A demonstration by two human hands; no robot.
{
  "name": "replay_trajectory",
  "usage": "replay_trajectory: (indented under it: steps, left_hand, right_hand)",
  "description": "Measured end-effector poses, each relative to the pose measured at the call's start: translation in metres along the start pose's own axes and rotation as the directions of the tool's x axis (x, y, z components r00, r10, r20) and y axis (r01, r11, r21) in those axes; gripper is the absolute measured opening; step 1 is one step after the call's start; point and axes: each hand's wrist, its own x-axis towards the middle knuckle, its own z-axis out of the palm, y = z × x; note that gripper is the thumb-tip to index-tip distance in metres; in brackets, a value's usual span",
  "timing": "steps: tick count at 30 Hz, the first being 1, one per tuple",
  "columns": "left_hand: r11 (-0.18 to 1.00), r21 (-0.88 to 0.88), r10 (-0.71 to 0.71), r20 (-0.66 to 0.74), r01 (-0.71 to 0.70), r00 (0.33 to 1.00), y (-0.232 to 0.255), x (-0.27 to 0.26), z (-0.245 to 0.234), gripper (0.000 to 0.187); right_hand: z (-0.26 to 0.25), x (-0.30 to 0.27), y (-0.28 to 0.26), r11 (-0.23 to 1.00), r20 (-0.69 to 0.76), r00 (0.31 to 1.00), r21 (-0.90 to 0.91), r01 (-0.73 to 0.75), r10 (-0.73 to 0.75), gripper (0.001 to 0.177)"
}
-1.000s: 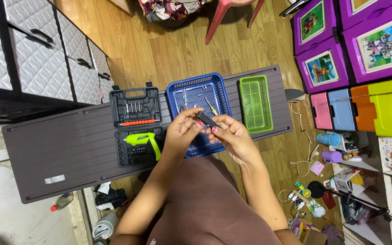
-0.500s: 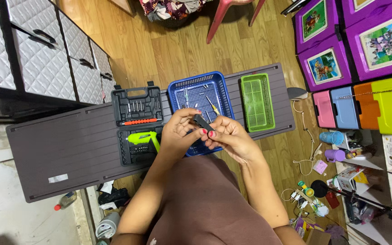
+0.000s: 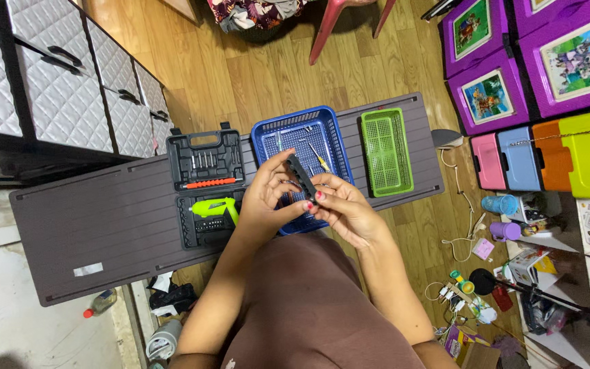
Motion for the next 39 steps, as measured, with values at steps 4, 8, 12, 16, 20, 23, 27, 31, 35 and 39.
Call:
replay_trajectory:
  steps: [4, 8, 12, 16, 20, 23, 27, 31, 35, 39]
  left_hand:
    - [0.997, -0.072, -0.005, -0.013, 0.004, 1.000, -0.001, -0.001, 0.004, 0.085]
    - [0.973, -0.214, -0.080, 0.028, 0.084, 0.996, -0.009, -0.003, -0.001, 0.080]
    - [0.982, -0.170, -0.079, 0.057, 0.087, 0.995, -0.019, -0.005, -0.005, 0.075]
    - [0.987, -0.153, 0.049, 0.064, -0.039, 0.997, -0.024, -0.009, -0.003, 0.071]
    - [0.984, -0.174, 0.037, 0.042, -0.029, 0.998, -0.024, -0.008, -0.001, 0.070]
    - [0.983, -0.173, -0.074, -0.053, 0.063, 0.996, -0.027, -0.002, -0.004, 0.074]
    - [0.947, -0.214, -0.272, -0.139, 0.239, 0.952, -0.035, 0.005, -0.010, 0.059]
    - [0.952, -0.217, -0.258, -0.195, 0.215, 0.946, -0.048, -0.002, -0.009, 0.037]
    - [0.934, -0.307, -0.257, -0.228, 0.181, 0.939, -0.059, -0.002, -0.007, 0.025]
    - [0.927, -0.300, -0.302, -0.248, 0.224, 0.920, -0.057, -0.004, -0.002, 0.020]
  right_hand:
    - [0.008, 0.001, 0.003, 0.999, 0.014, 0.999, -0.007, 0.047, -0.047, 0.030]
    - [0.016, -0.003, -0.001, 0.999, 0.061, 0.997, -0.025, 0.049, -0.047, 0.033]
    - [0.020, -0.007, -0.006, 0.999, 0.102, 0.994, -0.033, 0.027, -0.023, 0.034]
    - [0.020, -0.009, -0.008, 0.999, 0.146, 0.989, -0.047, 0.026, -0.019, 0.033]
    - [0.020, -0.011, -0.009, 0.998, 0.158, 0.987, -0.043, 0.048, -0.041, 0.034]
    - [0.023, -0.007, -0.005, 0.970, 0.029, 0.981, -0.149, 0.192, -0.190, 0.036]
    - [0.033, 0.003, 0.013, 0.720, -0.067, 0.795, -0.473, 0.507, -0.603, 0.048]
    - [0.032, 0.002, 0.023, 0.510, -0.022, 0.687, -0.688, 0.516, -0.726, 0.052]
    - [0.029, -0.001, 0.033, 0.404, 0.023, 0.661, -0.776, 0.485, -0.750, 0.048]
    - [0.024, -0.002, 0.039, 0.271, 0.080, 0.627, -0.854, 0.444, -0.775, 0.043]
